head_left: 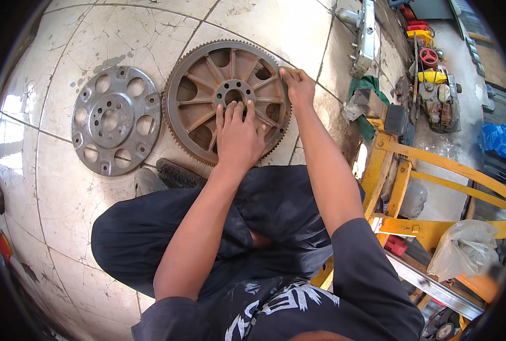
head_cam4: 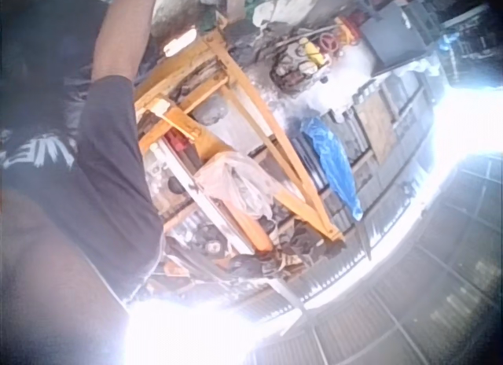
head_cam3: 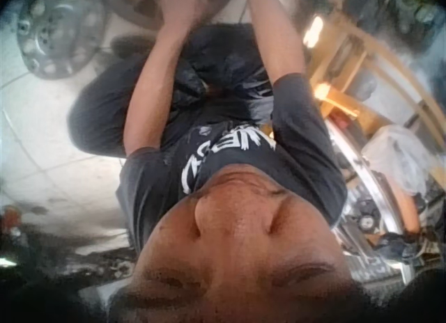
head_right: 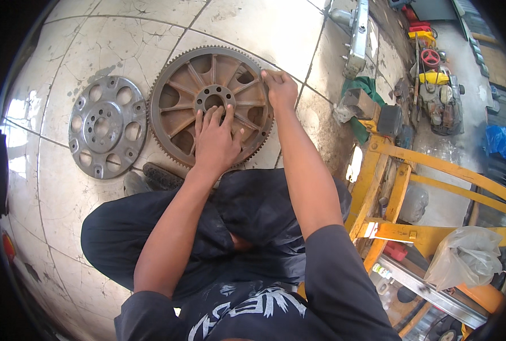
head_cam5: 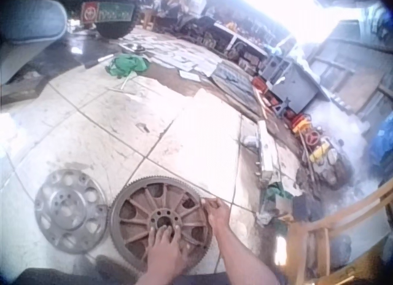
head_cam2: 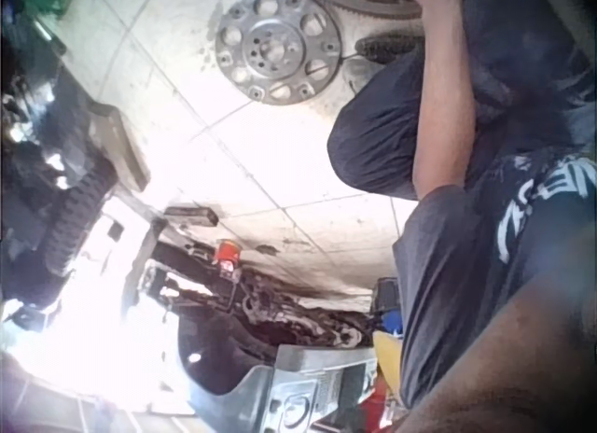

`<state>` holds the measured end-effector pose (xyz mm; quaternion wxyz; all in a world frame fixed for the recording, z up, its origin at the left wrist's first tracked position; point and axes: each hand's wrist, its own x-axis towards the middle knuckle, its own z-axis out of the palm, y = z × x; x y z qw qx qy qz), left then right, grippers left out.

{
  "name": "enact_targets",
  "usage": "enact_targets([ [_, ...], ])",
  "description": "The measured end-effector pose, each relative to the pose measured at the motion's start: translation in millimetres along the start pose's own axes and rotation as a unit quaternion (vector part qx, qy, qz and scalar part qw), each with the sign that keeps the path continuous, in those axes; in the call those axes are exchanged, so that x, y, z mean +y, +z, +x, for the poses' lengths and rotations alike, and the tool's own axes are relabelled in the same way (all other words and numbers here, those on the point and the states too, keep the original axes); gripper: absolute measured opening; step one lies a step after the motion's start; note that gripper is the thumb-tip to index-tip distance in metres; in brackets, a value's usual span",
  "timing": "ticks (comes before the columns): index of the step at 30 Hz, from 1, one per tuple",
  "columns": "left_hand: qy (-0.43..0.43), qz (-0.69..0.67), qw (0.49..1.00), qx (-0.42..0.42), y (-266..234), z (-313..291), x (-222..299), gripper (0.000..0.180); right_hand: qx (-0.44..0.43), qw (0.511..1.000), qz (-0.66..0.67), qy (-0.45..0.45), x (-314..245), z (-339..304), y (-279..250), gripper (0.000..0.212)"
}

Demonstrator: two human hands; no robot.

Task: The person scrubs a large metal flywheel with a wire brush while sitting on the floor. They rotate the flywheel to access different areas and continue scrubbing the teeth and surface.

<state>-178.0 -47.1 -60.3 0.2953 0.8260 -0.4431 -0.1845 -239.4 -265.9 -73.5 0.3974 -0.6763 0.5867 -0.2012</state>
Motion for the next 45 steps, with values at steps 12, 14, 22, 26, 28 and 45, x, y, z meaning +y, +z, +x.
enact_targets([
  [12,0.000,-0.011,1.000,0.003,-3.5,-0.7,5.6,0.066,-0.036,0.998,0.053,-0.030,-5.8,10.5,9.2,0.032],
  [14,0.000,-0.011,1.000,0.009,-2.5,2.6,6.4,0.066,-0.055,0.997,0.057,-0.018,-18.6,24.6,13.3,0.033],
  [22,-0.012,-0.009,1.000,-0.003,-4.2,-0.9,5.6,0.067,-0.068,0.994,0.089,0.002,31.8,-17.3,-29.1,0.034],
  [26,-0.019,0.002,1.000,-0.008,-2.5,-0.6,1.5,0.068,-0.064,0.997,0.033,0.008,23.1,-18.4,-22.4,0.034],
  [28,-0.014,-0.001,1.000,-0.011,-3.3,0.0,1.9,0.068,-0.060,0.998,-0.012,-0.005,-2.2,-6.1,-13.6,0.033],
  [45,-0.011,-0.009,1.000,-0.005,-5.1,-0.9,3.4,0.069,-0.097,0.989,0.111,0.001,27.1,-17.0,-29.4,0.027],
])
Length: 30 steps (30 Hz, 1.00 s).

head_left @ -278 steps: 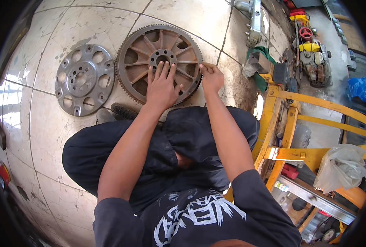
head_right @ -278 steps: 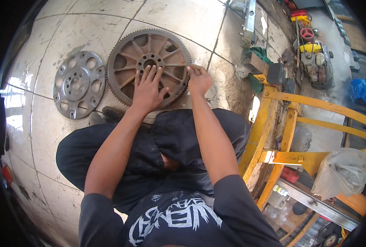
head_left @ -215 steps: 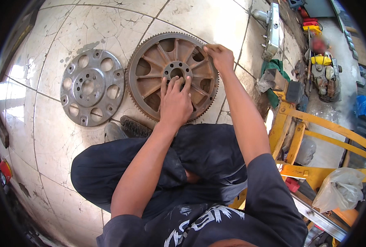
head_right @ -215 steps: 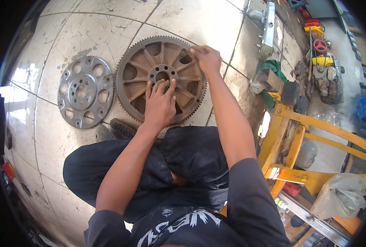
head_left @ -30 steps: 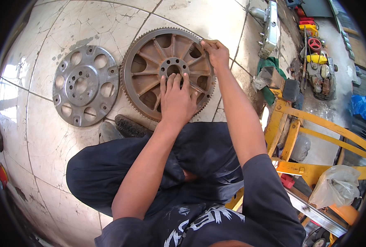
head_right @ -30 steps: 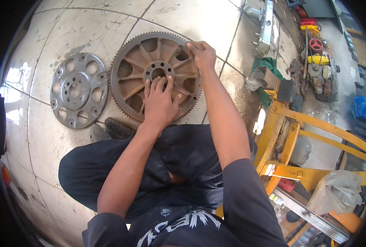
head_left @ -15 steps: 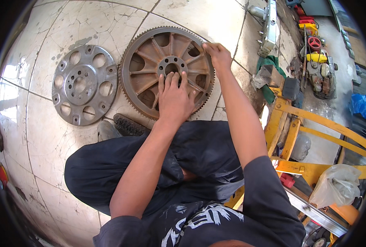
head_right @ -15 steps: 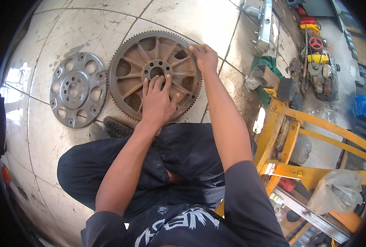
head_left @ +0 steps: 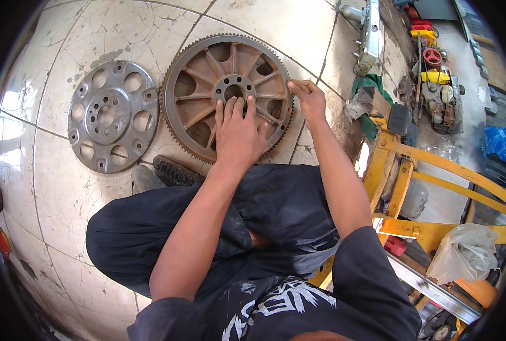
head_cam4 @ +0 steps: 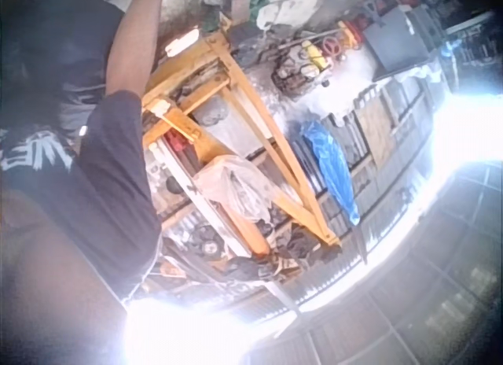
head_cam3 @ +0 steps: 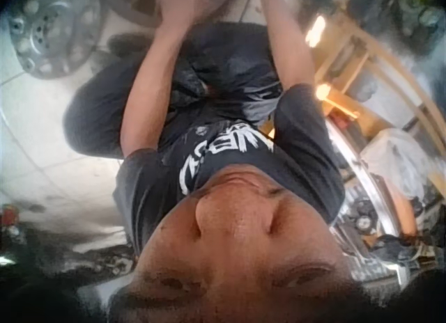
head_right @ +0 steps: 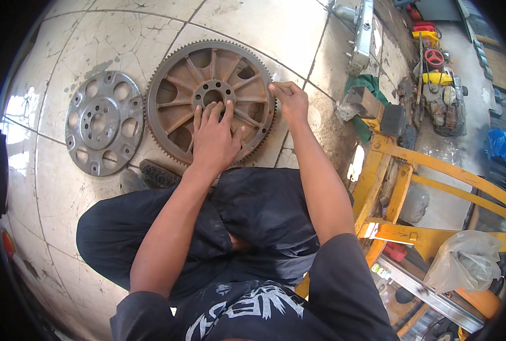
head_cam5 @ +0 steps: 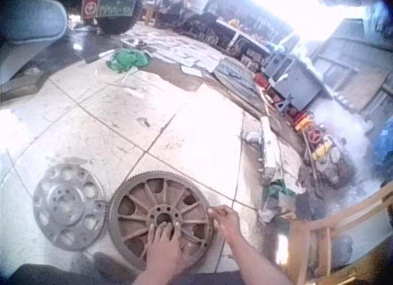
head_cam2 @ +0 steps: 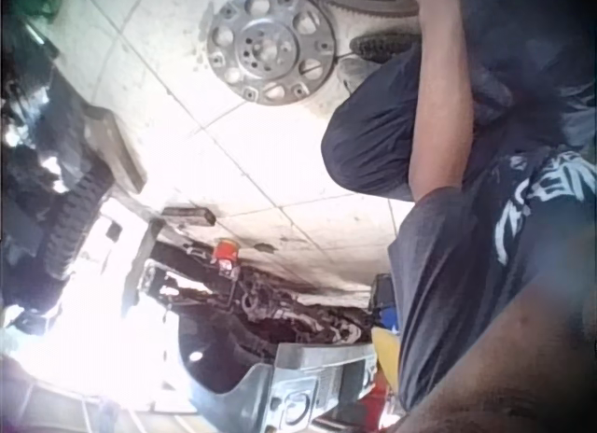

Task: The person scrubs a large metal flywheel with a wire brush while sitting on the floor. They rotate the flywheel to access different areas and continue scrubbing the teeth and surface.

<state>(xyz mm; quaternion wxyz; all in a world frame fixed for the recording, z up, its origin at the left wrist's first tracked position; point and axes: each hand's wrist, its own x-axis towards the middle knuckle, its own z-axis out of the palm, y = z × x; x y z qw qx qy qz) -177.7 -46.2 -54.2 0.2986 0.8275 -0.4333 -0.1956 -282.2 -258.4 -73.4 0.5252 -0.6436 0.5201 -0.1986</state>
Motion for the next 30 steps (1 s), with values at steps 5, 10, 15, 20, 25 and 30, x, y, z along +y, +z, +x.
enact_targets([
  [5,0.014,0.002,1.000,0.006,2.7,-1.0,3.0,0.068,0.015,0.998,-0.062,-0.002,-17.2,27.7,10.1,0.030],
  [10,0.005,0.008,1.000,0.007,0.5,-1.2,-0.7,0.068,0.041,0.995,-0.090,-0.008,-7.1,-1.4,7.7,0.028],
  [15,0.001,0.008,1.000,-0.012,-0.7,1.4,-1.9,0.069,0.086,0.995,-0.039,-0.018,24.5,-43.3,2.8,0.026],
  [20,0.007,0.006,1.000,-0.026,0.8,-1.4,1.3,0.072,0.114,0.991,-0.047,0.051,-1.0,-39.3,4.7,0.023],
  [25,0.012,0.016,1.000,-0.022,1.7,-1.3,-2.9,0.073,0.104,0.993,-0.035,0.036,16.4,-71.1,10.4,0.024],
  [30,0.022,0.014,1.000,-0.011,6.3,-0.9,-0.6,0.074,0.138,0.990,-0.001,0.014,21.1,-49.1,8.4,0.022],
])
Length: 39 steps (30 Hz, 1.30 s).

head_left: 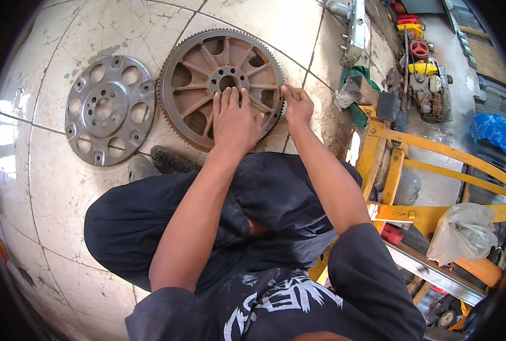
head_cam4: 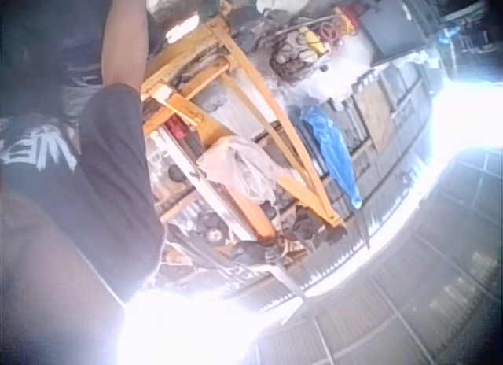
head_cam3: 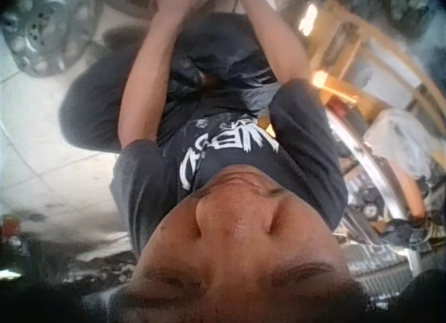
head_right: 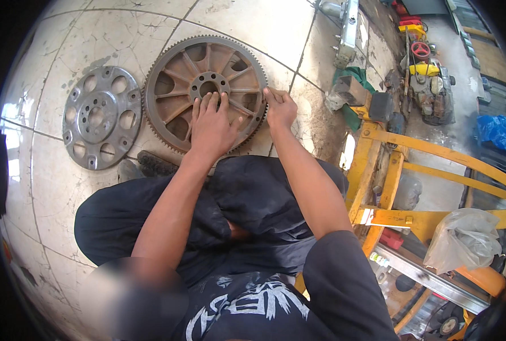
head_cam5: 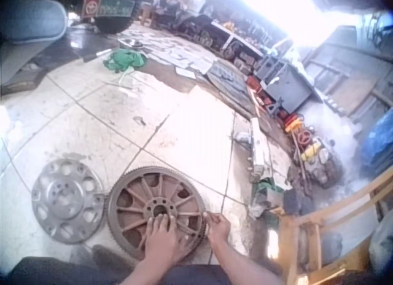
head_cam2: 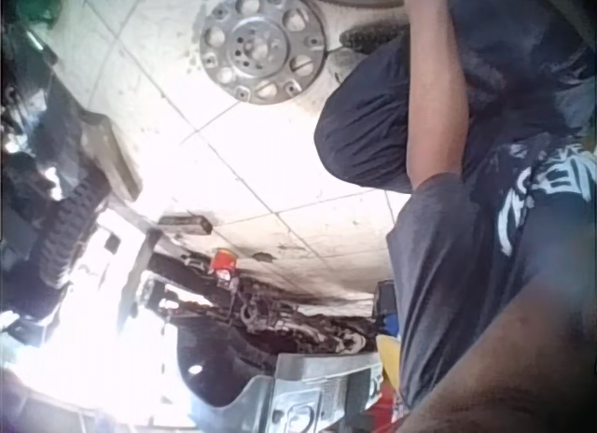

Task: The person scrubs a large metal flywheel with a wire brush while sitting on the floor. They rotate the flywheel to access different areas and continue scrubbing the teeth and surface.

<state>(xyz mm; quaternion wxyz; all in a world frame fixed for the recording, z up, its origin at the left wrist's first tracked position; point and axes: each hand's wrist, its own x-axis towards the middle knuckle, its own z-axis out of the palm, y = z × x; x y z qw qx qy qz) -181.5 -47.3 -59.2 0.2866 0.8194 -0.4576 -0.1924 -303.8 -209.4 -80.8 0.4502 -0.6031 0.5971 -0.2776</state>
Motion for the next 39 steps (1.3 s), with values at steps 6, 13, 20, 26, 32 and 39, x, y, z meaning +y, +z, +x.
enact_targets([
  [6,-0.018,-0.015,1.000,-0.010,-4.3,0.3,0.9,0.075,-0.002,0.999,0.006,0.046,0.3,-7.8,-1.6,0.029],
  [13,-0.017,-0.007,1.000,-0.008,-3.6,-1.1,-0.7,0.076,-0.004,0.997,-0.037,0.066,-3.0,-25.2,-4.3,0.030],
  [20,-0.007,0.004,1.000,-0.014,-4.0,-2.0,2.4,0.076,0.049,0.998,-0.012,0.042,-1.2,-13.0,5.5,0.024],
  [26,-0.008,0.005,1.000,-0.016,-4.4,1.5,6.5,0.076,0.064,0.998,-0.012,0.018,-11.6,-13.1,8.5,0.025],
  [32,-0.006,0.003,1.000,-0.017,-4.8,0.4,0.6,0.077,0.039,0.998,0.000,0.039,1.8,-37.8,5.6,0.024],
  [39,-0.006,0.010,1.000,-0.026,-3.2,-3.4,0.0,0.079,0.050,0.999,0.000,0.013,0.5,-37.0,18.0,0.024],
])
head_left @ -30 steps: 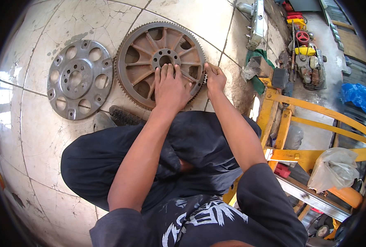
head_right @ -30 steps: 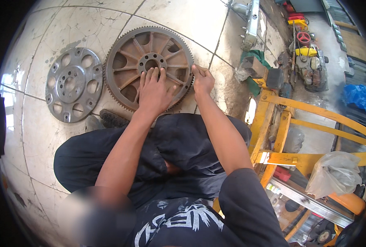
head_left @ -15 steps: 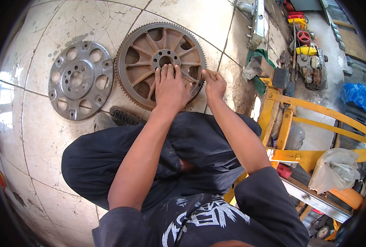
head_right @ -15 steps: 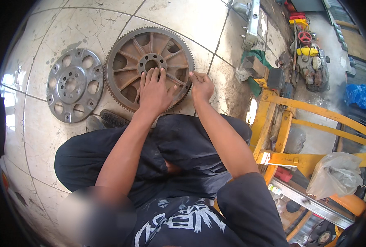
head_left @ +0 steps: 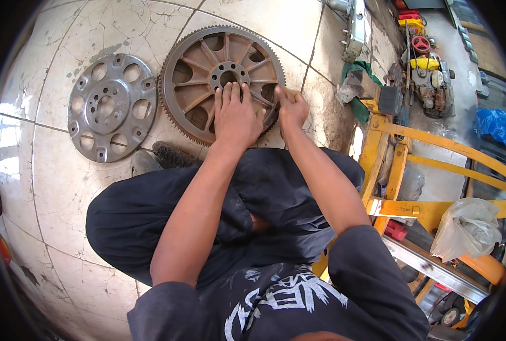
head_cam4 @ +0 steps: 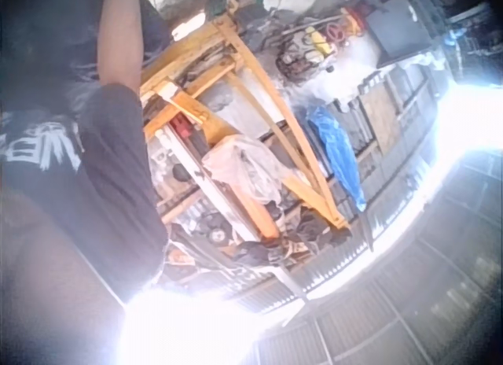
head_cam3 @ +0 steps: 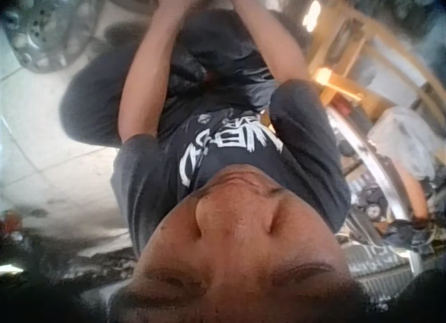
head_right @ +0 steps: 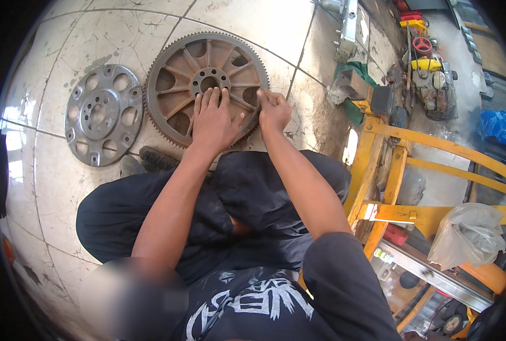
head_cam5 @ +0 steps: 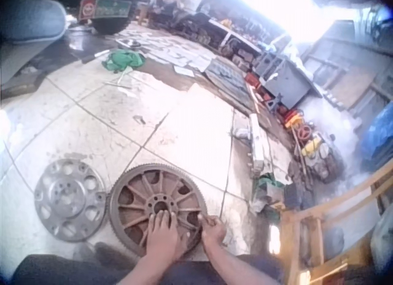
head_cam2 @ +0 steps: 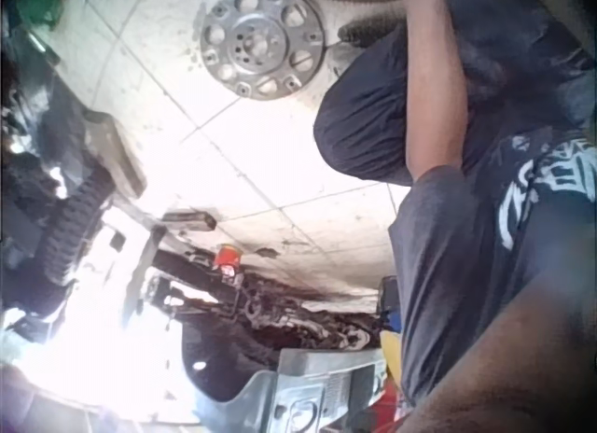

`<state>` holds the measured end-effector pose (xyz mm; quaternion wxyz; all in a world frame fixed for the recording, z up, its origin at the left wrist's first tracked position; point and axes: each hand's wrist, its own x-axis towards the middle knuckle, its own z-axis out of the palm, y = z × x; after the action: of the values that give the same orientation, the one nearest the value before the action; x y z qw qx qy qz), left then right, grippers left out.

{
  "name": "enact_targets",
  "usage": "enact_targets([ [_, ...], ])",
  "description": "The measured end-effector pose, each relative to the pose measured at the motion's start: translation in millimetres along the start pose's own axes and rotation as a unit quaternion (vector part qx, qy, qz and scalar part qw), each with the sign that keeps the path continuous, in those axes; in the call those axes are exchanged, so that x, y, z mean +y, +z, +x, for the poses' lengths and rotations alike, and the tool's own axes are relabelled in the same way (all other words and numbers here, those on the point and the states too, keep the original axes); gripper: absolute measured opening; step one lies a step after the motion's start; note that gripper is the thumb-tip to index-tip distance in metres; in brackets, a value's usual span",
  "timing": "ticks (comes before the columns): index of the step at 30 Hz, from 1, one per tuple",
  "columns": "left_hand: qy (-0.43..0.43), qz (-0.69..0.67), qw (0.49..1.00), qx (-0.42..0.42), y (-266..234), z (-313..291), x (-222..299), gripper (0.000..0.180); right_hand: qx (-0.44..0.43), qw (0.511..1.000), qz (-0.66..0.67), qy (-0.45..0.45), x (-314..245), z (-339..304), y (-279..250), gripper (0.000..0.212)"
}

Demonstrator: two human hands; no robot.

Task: The person scrubs a large metal flywheel with a wire brush while sitting on the floor. They rotate the flywheel to access different areas and continue scrubbing the teeth and surface.

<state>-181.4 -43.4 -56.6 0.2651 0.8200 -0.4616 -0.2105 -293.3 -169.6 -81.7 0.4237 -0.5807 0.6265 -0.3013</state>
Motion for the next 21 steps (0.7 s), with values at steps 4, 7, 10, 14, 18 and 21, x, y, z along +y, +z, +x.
enact_targets([
  [4,0.000,0.004,1.000,-0.009,-2.1,3.6,-1.5,0.079,-0.012,0.999,-0.032,-0.008,7.6,-4.8,-7.0,0.022],
  [7,0.000,-0.004,1.000,-0.008,-1.8,1.3,2.3,0.080,0.011,1.000,0.000,-0.006,10.0,4.9,-4.1,0.021],
  [10,0.001,-0.002,1.000,0.000,-1.0,2.2,0.1,0.080,0.000,1.000,-0.015,0.013,24.1,-9.0,-16.1,0.021],
  [14,-0.016,0.000,1.000,-0.017,-2.0,6.1,5.6,0.081,0.013,1.000,-0.004,0.006,10.2,-1.4,-12.4,0.023],
  [18,0.000,0.020,1.000,-0.015,-2.3,1.2,5.1,0.080,0.026,0.999,-0.011,-0.017,11.0,0.5,-11.9,0.022],
  [21,0.001,0.014,1.000,-0.016,-1.8,3.1,0.9,0.081,0.000,0.997,-0.077,-0.006,4.8,1.0,-17.4,0.023],
])
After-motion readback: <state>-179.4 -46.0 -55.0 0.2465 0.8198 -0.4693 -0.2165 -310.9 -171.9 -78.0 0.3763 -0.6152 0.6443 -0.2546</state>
